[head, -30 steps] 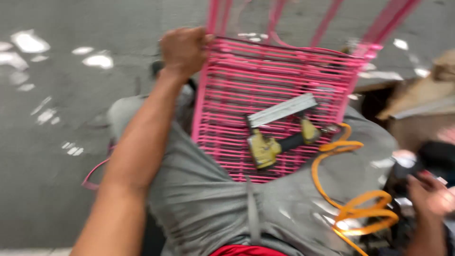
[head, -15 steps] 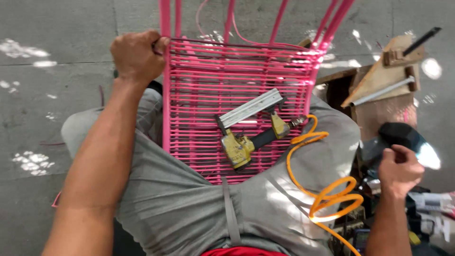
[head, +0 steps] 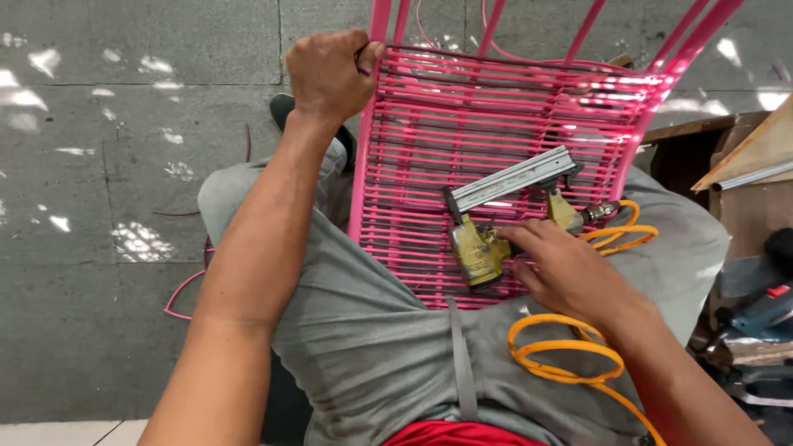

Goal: Repairing a pink chair frame by weaving and securing plastic strips using a staple gun and heat gun.

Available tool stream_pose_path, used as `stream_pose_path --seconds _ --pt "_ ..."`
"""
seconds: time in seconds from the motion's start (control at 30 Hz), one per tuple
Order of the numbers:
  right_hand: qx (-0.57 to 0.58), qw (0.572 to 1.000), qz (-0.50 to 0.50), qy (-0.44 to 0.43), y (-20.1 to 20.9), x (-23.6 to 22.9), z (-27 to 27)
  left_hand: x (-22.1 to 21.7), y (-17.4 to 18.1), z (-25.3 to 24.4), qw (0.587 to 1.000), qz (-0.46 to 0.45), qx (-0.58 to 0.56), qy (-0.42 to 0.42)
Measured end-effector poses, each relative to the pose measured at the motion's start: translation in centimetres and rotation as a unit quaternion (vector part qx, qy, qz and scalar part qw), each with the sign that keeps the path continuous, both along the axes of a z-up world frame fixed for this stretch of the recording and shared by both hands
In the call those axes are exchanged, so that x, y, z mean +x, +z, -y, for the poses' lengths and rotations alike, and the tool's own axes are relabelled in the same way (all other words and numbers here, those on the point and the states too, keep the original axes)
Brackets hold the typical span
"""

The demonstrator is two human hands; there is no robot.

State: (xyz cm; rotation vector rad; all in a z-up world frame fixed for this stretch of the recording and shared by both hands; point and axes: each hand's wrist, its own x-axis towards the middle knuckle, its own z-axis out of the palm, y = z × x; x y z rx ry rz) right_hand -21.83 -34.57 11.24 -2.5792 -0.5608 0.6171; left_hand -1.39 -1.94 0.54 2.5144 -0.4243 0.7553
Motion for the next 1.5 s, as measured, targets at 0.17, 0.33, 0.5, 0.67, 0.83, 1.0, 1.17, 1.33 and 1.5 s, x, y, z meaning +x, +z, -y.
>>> stream_pose_path --seconds 0.17,0.33,0.5,0.67,0.83,1.0,1.17,1.33,1.5 --pt "-0.058 0.997 0.002 0.054 -2.7 0.2 -1.3 0.0 0.3 0.1 1.000 -0.007 -0.001 0.014" --pt "-0.105 0.992 -0.008 0.069 -4.7 1.6 -0.7 0.0 0.3 0.2 1.000 -0.013 -0.018 0.002" --pt "-0.134 0.988 -0.003 0.079 -6.6 1.4 -0.3 0.1 -0.2 0.1 1.000 0.000 -0.022 0.005" --pt "-0.122 0.989 0.027 0.079 -7.1 1.0 0.0 0.1 -0.2 0.1 0.999 -0.003 -0.035 0.008" --pt "-0.124 0.989 0.029 0.073 -7.3 0.8 0.1 0.2 -0.5 0.3 0.998 0.004 -0.062 -0.014" --pt "-0.116 0.990 0.036 0.072 -6.9 0.9 -0.1 0.0 0.0 0.3 0.998 0.029 -0.062 -0.011" --pt "-0.115 0.990 0.038 0.071 -7.0 0.8 0.0 0.1 -0.2 0.2 0.999 -0.008 -0.049 -0.003" --pt "-0.117 0.990 0.040 0.073 -7.1 0.9 -0.1 -0.1 0.2 0.2 0.999 -0.018 -0.030 0.014" --pt "-0.114 0.990 0.041 0.072 -7.0 0.9 0.0 0.2 -0.4 0.2 0.999 -0.019 -0.023 0.015"
